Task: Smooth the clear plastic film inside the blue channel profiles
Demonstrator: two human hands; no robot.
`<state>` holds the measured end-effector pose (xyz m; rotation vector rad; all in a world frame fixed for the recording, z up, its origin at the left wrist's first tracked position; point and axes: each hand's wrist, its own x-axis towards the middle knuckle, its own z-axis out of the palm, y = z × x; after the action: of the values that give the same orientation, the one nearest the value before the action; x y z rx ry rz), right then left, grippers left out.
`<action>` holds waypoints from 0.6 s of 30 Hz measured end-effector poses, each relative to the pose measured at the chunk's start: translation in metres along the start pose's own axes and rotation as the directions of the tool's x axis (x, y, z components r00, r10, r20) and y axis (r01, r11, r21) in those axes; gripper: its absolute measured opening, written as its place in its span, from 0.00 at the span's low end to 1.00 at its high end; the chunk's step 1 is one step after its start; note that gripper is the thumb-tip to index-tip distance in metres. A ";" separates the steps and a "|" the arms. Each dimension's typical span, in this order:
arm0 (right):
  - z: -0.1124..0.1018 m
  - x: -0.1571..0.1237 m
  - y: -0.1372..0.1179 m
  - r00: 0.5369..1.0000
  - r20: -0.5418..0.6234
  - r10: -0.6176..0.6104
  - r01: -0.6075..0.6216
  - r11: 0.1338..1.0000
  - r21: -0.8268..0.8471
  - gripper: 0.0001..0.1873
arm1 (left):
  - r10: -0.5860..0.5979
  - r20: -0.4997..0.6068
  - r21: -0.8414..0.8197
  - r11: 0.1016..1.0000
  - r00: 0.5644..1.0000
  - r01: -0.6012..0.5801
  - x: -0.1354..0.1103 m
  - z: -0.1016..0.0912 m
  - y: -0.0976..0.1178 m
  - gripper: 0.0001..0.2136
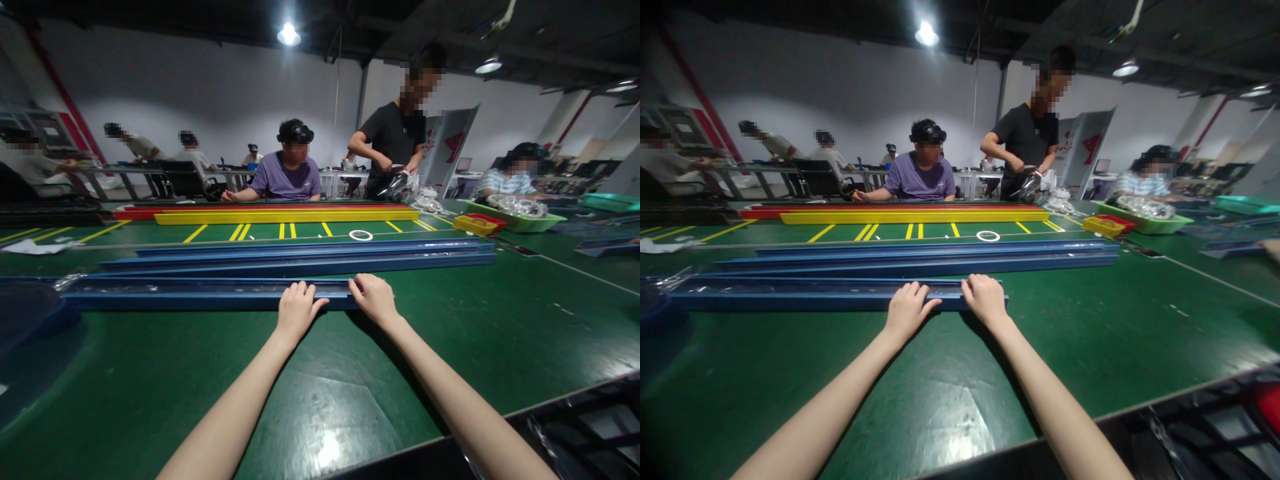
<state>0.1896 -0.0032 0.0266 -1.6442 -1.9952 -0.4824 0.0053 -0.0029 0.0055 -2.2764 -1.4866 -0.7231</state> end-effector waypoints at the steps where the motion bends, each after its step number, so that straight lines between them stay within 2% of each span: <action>1: 0.004 0.002 -0.005 1.000 -0.004 0.011 -0.012 1.000 -0.010 0.18 | 0.001 0.000 -0.003 1.000 1.000 -0.001 0.000 0.000 0.000 0.17; 4: 0.015 0.004 -0.017 1.000 -0.021 0.014 -0.014 1.000 -0.025 0.19 | 0.000 -0.003 -0.008 1.000 1.000 0.000 0.000 0.000 0.000 0.16; 6: 0.020 0.004 -0.021 0.999 -0.024 -0.029 0.028 0.999 -0.033 0.19 | 0.001 -0.009 -0.012 1.000 1.000 -0.001 0.000 0.001 0.000 0.16; 10: 0.027 0.005 -0.019 0.995 -0.037 -0.091 0.088 0.994 -0.066 0.21 | 0.004 -0.026 -0.041 0.999 1.000 -0.005 -0.001 0.001 -0.001 0.16; 18: 0.031 0.007 -0.015 0.995 -0.057 -0.081 0.077 0.994 -0.082 0.23 | 0.008 -0.033 -0.066 0.998 0.999 -0.010 -0.002 0.000 -0.001 0.16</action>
<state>0.1691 0.0170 0.0067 -1.5825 -2.0264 -0.6404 0.0034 -0.0038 0.0039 -2.3065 -1.4576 -0.8149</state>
